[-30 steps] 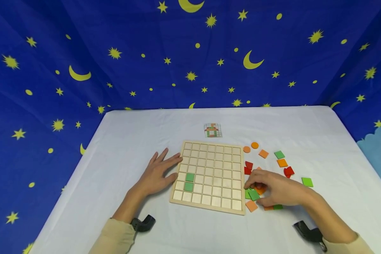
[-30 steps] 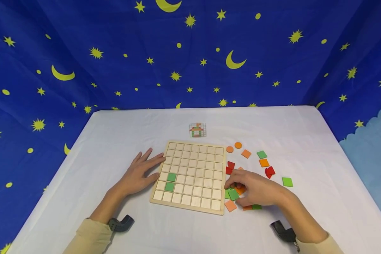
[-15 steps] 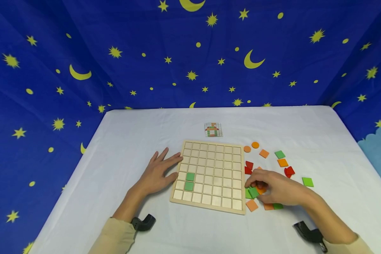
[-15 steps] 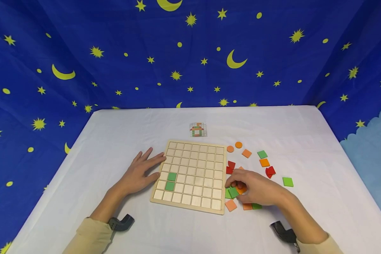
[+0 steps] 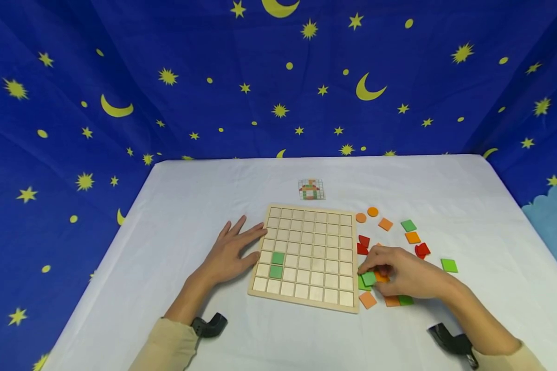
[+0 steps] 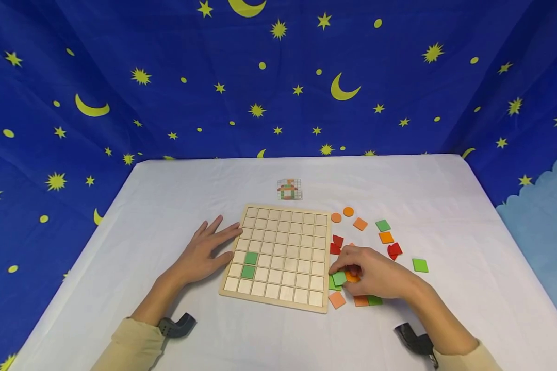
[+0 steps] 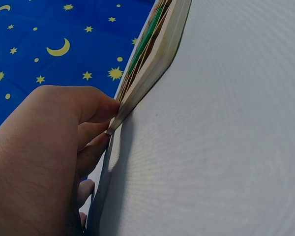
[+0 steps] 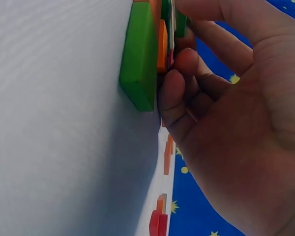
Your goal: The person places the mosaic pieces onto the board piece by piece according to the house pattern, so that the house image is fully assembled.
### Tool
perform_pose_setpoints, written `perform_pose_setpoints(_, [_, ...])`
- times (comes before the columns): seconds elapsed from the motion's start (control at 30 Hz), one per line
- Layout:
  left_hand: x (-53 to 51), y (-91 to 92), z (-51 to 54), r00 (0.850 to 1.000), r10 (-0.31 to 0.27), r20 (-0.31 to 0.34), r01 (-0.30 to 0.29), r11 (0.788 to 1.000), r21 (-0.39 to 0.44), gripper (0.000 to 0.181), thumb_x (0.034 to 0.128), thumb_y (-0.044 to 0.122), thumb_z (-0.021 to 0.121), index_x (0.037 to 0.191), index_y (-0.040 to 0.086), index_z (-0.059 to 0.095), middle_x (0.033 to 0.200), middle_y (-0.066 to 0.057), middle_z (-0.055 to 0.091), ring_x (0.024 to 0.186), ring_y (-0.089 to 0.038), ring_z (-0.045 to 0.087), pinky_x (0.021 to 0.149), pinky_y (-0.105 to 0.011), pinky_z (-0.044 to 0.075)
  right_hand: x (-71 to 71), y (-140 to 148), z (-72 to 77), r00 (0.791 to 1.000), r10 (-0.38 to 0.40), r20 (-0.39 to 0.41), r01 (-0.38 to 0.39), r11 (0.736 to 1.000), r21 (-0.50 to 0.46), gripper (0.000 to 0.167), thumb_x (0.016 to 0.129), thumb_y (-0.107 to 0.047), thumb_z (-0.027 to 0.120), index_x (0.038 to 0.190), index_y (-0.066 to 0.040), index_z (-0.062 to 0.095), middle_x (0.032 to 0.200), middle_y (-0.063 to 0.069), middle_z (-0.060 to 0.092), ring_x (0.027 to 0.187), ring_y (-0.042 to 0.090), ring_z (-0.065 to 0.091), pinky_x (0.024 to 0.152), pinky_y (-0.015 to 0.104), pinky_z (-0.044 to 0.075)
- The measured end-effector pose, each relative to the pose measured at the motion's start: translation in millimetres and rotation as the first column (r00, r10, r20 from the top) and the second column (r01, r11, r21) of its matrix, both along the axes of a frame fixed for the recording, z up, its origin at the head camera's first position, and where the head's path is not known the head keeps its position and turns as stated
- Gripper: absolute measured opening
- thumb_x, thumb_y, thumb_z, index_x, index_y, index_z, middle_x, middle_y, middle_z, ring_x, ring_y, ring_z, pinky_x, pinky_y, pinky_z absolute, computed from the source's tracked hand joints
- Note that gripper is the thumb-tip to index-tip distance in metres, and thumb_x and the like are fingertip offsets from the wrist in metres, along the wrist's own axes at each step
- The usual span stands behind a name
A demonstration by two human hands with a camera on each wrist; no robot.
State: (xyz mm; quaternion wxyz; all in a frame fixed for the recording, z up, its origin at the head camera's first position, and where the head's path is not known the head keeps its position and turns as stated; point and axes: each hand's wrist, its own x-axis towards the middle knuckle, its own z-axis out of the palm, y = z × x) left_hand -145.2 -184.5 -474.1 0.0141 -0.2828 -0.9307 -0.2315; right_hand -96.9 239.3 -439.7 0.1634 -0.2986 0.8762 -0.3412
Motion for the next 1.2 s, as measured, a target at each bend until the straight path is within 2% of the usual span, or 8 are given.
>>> perform_pose_setpoints(0.3, [1.4,-1.9,-0.7,1.000,0.005,0.000,-0.005,1.000,0.001,0.053,0.0914,0.037,0.058,0.142,0.027,0.049,0.148,0.011,0.040,0.144,-0.029,0.016,0.114,-0.052,0.004,-4.8,-11.3,7.5,1.000,-0.009,0.017,0.008,0.999,0.036,0.037,0.079,-0.010,0.074,0.107,-0.034,0.071,0.100,-0.016,0.058,0.084,0.011,0.053,0.068,0.024,0.045])
perform_pose_setpoints(0.53, [2.3,-2.7,-2.8,1.000,0.000,-0.005,0.000,1.000,0.002,0.053,0.0916,0.038,0.058,0.142,0.026,0.049,0.148,0.011,0.040,0.144,-0.031,0.016,0.113,-0.055,0.005,-7.2,-29.1,13.6,0.997,0.025,-0.070,-0.025,1.000,0.001,0.032,0.079,-0.014,0.075,0.108,-0.027,0.073,0.101,-0.017,0.058,0.081,0.012,0.052,0.066,0.024,0.045])
perform_pose_setpoints(0.7, [2.6,-3.2,-3.5,1.000,0.000,-0.004,0.000,1.000,0.009,0.053,0.0918,0.039,0.058,0.142,0.027,0.049,0.148,0.011,0.039,0.144,-0.029,0.015,0.113,-0.053,0.003,-8.6,-44.9,15.3,0.994,0.059,-0.091,-0.063,0.997,-0.042,0.031,0.079,-0.013,0.074,0.108,-0.024,0.073,0.101,-0.018,0.058,0.084,0.011,0.054,0.069,0.026,0.048])
perform_pose_setpoints(0.8, [1.5,-1.5,-3.7,1.000,-0.002,-0.004,0.002,1.000,0.007,0.053,0.0920,0.039,0.058,0.143,0.028,0.049,0.148,0.013,0.038,0.144,-0.028,0.015,0.113,-0.053,0.004,-8.1,-53.4,14.7,0.993,0.050,-0.110,-0.056,0.997,-0.044,0.031,0.079,-0.014,0.073,0.109,-0.024,0.073,0.100,-0.018,0.058,0.081,0.010,0.054,0.068,0.025,0.048])
perform_pose_setpoints(1.0, [-1.0,1.6,-3.7,1.000,-0.003,-0.017,0.003,1.000,-0.005,0.053,0.0911,0.039,0.058,0.142,0.029,0.049,0.148,0.014,0.038,0.144,-0.028,0.015,0.113,-0.053,0.004,-6.4,-71.2,12.7,0.996,-0.001,-0.084,-0.005,0.998,-0.067,0.031,0.080,-0.016,0.073,0.110,-0.023,0.073,0.098,-0.016,0.059,0.073,0.010,0.052,0.061,0.023,0.045])
perform_pose_setpoints(1.2, [-1.2,-0.7,-3.3,1.000,-0.002,-0.020,0.002,1.000,-0.007,0.053,0.0912,0.039,0.058,0.142,0.028,0.049,0.148,0.013,0.039,0.144,-0.028,0.015,0.113,-0.053,0.004,-9.9,-88.5,12.3,1.000,0.006,-0.012,-0.007,0.989,-0.145,0.031,0.081,-0.016,0.074,0.110,-0.024,0.073,0.093,-0.012,0.061,0.071,0.013,0.053,0.058,0.024,0.045])
